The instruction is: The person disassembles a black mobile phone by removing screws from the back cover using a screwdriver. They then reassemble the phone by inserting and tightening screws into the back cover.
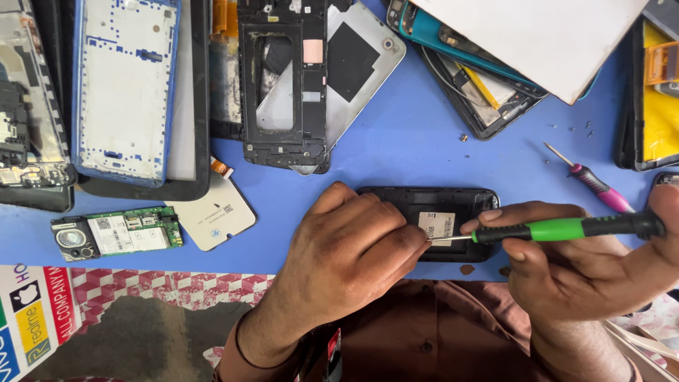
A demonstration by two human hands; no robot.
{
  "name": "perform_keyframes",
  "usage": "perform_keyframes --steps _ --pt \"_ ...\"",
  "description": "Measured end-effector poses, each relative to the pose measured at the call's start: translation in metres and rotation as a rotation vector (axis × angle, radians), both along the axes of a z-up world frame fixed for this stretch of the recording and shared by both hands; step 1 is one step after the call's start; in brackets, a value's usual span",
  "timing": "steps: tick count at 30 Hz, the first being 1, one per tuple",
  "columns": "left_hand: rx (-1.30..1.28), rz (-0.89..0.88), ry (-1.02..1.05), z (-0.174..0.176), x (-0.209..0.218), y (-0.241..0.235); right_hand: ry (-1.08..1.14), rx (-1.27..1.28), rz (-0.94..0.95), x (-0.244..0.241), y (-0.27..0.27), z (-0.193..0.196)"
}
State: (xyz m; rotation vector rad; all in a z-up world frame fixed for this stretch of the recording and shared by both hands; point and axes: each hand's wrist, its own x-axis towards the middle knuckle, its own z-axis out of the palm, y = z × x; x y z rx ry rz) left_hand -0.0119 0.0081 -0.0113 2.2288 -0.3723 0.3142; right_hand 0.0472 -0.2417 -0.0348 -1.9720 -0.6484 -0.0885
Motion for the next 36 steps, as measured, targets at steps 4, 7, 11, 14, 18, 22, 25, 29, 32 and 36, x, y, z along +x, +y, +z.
perform_keyframes --steps 4,7,11,14,18,22,25,29,32,36 --pt "0.009 0.011 0.000 0.000 0.001 -0.001 -0.043 0.034 0.054 -0.004 -0.009 -0.009" --pt "0.005 0.014 0.002 0.001 0.001 -0.001 -0.006 0.029 0.077 -0.011 -0.017 -0.016" --pt "-0.004 0.009 -0.003 0.001 0.001 0.000 -0.071 0.077 0.148 -0.008 -0.023 -0.024" --pt "0.021 0.001 0.006 0.001 0.001 0.000 -0.253 -0.053 0.182 -0.001 -0.024 -0.022" --pt "0.138 0.043 0.017 0.003 0.003 -0.003 -0.270 -0.015 0.202 0.001 -0.014 -0.014" --pt "0.072 0.087 -0.012 0.008 0.002 -0.002 -0.096 -0.044 0.108 -0.002 -0.002 0.004" --pt "0.018 0.131 -0.068 0.006 -0.001 0.002 -0.117 -0.061 0.110 0.001 0.007 0.013" --pt "-0.094 0.247 -0.073 -0.004 -0.008 0.003 -0.068 0.098 0.174 -0.001 0.024 0.013" --pt "-0.323 0.314 -0.033 -0.006 -0.015 0.003 -0.080 0.196 0.262 0.007 0.031 0.009" --pt "-0.509 0.336 -0.008 -0.006 -0.021 0.006 0.047 0.259 0.360 0.016 0.029 0.005"
